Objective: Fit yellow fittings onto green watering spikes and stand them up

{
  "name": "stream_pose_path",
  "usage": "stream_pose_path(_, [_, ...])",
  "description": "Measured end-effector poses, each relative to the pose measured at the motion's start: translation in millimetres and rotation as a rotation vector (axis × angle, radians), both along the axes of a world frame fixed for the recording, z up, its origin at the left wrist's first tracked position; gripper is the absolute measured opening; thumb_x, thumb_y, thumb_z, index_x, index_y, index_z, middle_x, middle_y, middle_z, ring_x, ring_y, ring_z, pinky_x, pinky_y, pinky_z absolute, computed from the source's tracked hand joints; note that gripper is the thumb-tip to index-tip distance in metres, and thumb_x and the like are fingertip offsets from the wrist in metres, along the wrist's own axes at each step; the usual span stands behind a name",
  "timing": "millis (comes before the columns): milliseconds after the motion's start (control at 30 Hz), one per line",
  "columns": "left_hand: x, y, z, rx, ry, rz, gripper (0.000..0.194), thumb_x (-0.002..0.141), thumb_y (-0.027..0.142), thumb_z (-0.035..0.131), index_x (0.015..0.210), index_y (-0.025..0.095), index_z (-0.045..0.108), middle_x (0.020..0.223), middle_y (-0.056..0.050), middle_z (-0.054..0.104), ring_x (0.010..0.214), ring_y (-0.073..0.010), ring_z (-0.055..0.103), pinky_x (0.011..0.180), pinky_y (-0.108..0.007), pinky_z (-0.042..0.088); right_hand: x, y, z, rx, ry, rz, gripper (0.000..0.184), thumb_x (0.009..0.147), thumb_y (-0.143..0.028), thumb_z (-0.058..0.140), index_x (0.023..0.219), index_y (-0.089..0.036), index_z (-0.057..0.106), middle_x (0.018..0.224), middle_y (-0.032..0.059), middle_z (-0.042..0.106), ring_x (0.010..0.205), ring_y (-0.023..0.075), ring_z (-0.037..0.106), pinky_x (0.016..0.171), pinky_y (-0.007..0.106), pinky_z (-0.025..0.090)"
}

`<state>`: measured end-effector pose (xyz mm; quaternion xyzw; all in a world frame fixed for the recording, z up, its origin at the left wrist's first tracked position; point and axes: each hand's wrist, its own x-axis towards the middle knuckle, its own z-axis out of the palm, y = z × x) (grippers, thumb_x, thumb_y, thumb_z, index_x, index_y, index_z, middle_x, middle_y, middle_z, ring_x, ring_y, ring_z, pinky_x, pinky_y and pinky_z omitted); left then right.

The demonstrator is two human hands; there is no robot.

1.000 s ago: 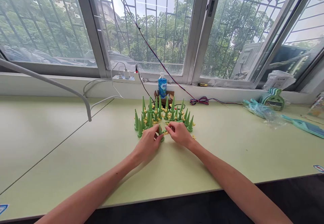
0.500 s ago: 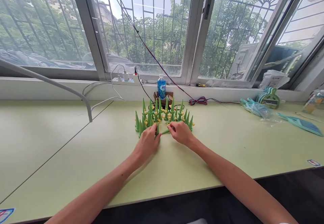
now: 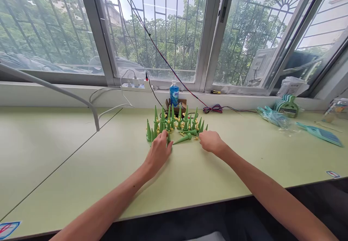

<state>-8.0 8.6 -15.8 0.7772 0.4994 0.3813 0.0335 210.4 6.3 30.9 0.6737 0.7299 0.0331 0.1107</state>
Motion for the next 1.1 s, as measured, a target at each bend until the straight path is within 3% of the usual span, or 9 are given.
stream_pose_path(167, [2,-3,3.2,0.039,-0.098,-0.003,0.022,0.087,0.027,0.057,0.101,0.022,0.039,0.069,0.005,0.046,0.055,-0.0123,0.045,0.055,-0.024,0.038,6,-1,-13.7,-0.03,0.018,-0.055,0.024,0.083,-0.008,0.055,0.1,-0.011,0.071,0.103,0.0199,0.069,0.093,0.029,0.069,0.068,0.031,0.05])
stream_pose_path(333, [6,-9,6.6,0.061,-0.181,-0.114,0.015,0.091,0.033,0.051,0.095,0.023,0.041,0.069,0.006,0.046,0.05,-0.0082,0.039,0.053,-0.022,0.035,6,-3,-19.6,-0.042,0.06,-0.028,0.024,0.083,-0.007,0.053,0.101,-0.011,0.069,0.1,0.0189,0.069,0.093,0.0282,0.069,0.069,0.03,0.049])
stream_pose_path(467, [9,-14,4.7,0.013,-0.063,-0.298,0.011,0.092,0.029,0.049,0.084,0.021,0.048,0.064,0.005,0.049,0.051,-0.0079,0.038,0.053,-0.021,0.033,-1,-1,-22.5,0.011,0.105,0.032,0.021,0.091,-0.019,0.05,0.104,-0.014,0.065,0.107,0.0175,0.067,0.098,0.0275,0.067,0.074,0.031,0.048])
stream_pose_path(600, [12,-19,2.0,-0.035,0.128,-0.492,0.024,0.093,0.025,0.044,0.072,0.018,0.053,0.062,0.003,0.049,0.054,-0.0089,0.039,0.056,-0.023,0.032,-10,2,-24.2,0.067,0.129,0.069,0.022,0.093,-0.024,0.049,0.109,-0.015,0.061,0.109,0.0169,0.066,0.101,0.0284,0.066,0.073,0.031,0.047])
stream_pose_path(767, [14,-23,2.2,-0.074,0.189,-0.547,0.029,0.094,0.026,0.044,0.068,0.017,0.052,0.063,0.002,0.048,0.054,-0.0087,0.036,0.056,-0.023,0.031,-23,7,-18.7,0.193,0.14,0.088,0.017,0.096,-0.023,0.048,0.107,-0.016,0.058,0.102,0.0151,0.066,0.092,0.026,0.067,0.07,0.03,0.045])
stream_pose_path(833, [14,-23,2.6,-0.075,0.201,-0.546,0.029,0.094,0.026,0.044,0.067,0.017,0.051,0.062,0.003,0.047,0.054,-0.0087,0.036,0.056,-0.023,0.031,-29,13,-15.8,0.256,0.169,0.173,0.018,0.098,-0.023,0.044,0.107,-0.016,0.058,0.101,0.014,0.065,0.091,0.0235,0.065,0.071,0.029,0.043])
stream_pose_path(967, [13,-23,3.4,-0.084,0.223,-0.53,0.03,0.093,0.027,0.046,0.066,0.017,0.051,0.062,0.002,0.049,0.054,-0.0092,0.037,0.056,-0.024,0.031,-42,33,-18.4,0.267,0.249,0.49,0.025,0.1,-0.022,0.04,0.099,-0.015,0.064,0.1,0.0125,0.064,0.1,0.0216,0.056,0.084,0.029,0.039])
stream_pose_path(1100, [13,-24,4.7,-0.089,0.25,-0.532,0.031,0.093,0.028,0.045,0.065,0.017,0.052,0.06,0.002,0.05,0.054,-0.0097,0.037,0.055,-0.025,0.03,-50,52,-31.3,0.22,0.25,0.516,0.028,0.096,-0.016,0.043,0.112,-0.017,0.065,0.105,0.0117,0.065,0.097,0.0232,0.053,0.082,0.031,0.037])
